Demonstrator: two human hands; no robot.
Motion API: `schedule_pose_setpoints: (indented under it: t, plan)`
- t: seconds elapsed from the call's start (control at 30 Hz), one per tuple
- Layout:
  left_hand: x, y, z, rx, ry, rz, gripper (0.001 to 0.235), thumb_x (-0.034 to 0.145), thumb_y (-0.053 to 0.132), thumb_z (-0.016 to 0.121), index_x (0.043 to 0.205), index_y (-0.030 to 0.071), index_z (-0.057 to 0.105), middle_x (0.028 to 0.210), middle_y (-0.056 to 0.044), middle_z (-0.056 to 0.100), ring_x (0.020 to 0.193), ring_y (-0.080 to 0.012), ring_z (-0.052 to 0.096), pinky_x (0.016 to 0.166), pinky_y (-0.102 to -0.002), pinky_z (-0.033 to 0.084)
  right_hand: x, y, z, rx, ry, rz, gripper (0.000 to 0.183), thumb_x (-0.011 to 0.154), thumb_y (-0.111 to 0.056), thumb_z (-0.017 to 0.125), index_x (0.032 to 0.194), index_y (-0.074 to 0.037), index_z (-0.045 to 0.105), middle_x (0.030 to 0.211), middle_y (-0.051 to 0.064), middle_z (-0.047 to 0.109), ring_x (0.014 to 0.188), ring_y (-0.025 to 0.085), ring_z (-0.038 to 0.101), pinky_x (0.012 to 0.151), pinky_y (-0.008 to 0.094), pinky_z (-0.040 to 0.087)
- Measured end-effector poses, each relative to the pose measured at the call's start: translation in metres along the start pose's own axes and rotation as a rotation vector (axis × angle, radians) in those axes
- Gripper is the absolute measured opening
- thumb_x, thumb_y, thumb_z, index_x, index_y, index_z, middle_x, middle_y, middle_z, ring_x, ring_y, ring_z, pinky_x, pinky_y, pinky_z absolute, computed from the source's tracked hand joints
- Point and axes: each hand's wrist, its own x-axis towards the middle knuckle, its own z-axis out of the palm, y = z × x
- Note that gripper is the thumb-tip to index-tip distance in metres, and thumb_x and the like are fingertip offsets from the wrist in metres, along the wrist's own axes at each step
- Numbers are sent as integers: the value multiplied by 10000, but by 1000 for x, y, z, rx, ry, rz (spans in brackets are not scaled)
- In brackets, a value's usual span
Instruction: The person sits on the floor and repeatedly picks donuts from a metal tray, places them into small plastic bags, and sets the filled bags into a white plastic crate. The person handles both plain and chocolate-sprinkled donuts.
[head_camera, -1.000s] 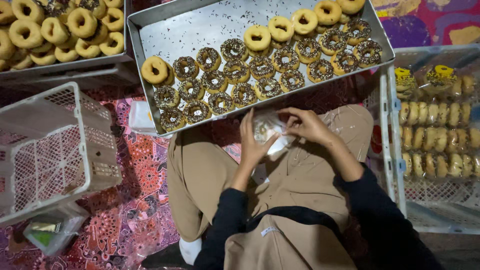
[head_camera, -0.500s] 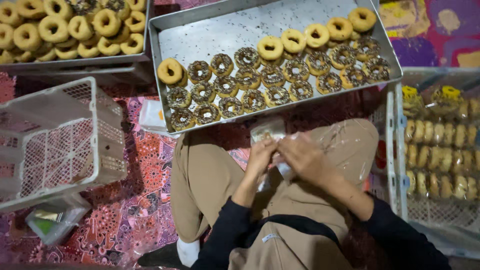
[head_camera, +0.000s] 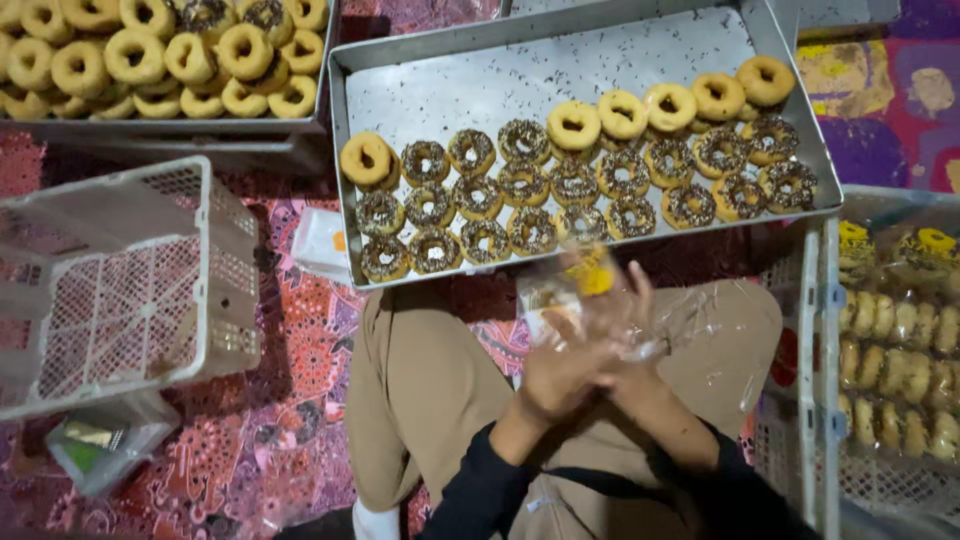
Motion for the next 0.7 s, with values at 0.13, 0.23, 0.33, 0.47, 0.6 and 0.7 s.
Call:
schedule_pose_setpoints:
  t: [0.13,0.23,0.33,0.47,0.6,0.7]
  plan:
    - [13,-46,-33,-980,631,-465,588,945,476,603,1455,232,440,1464,46,535,1344,-193,579,1089,-448,509,51,-7,-10,219,-461,-49,666,738,-456,764,1304,-148,598,1436,164,569,1395,376,459,1188,521,284]
    - [4,-102,-74,-1121,990,-649,318,1125,324,585,1198,17,629,1214,-155,645,1077,-270,580,965,-414,480,119,29,-2,903,-857,620,423,869,-392,584,1031,-91,833,1117,158,720,1034,224,675,992,439,542]
    - [-22,-120,-98,-1407,1169,-403,203,1150,257,602,1130,55,612,1167,-164,614,1106,-273,593,1052,-427,522,197,118,40,70,-297,293,638,845,-637,761,973,-12,750,750,132,687,701,284,682,681,482,556]
    - [-30,-110,-121,-1539,1293,-616,243,960,304,660,1091,101,640,1214,-225,643,1164,-331,630,1025,-535,531,230,199,93,-406,-327,132,664,750,-598,856,931,27,721,897,211,696,758,343,685,697,438,571]
    - [-21,-100,-132,-1718,1329,-586,305,953,306,668,1146,74,620,1313,-286,587,1259,-411,581,1066,-560,497,197,168,84,61,-302,279,528,888,-410,788,1174,12,650,1029,154,696,870,252,691,784,379,590]
    - [-9,-102,-119,-1918,1192,-536,345,927,310,691,1154,62,615,1358,-316,566,1279,-472,542,1050,-563,472,135,99,40,730,-75,339,583,784,-196,792,1284,0,564,1132,98,665,1017,172,698,943,331,630]
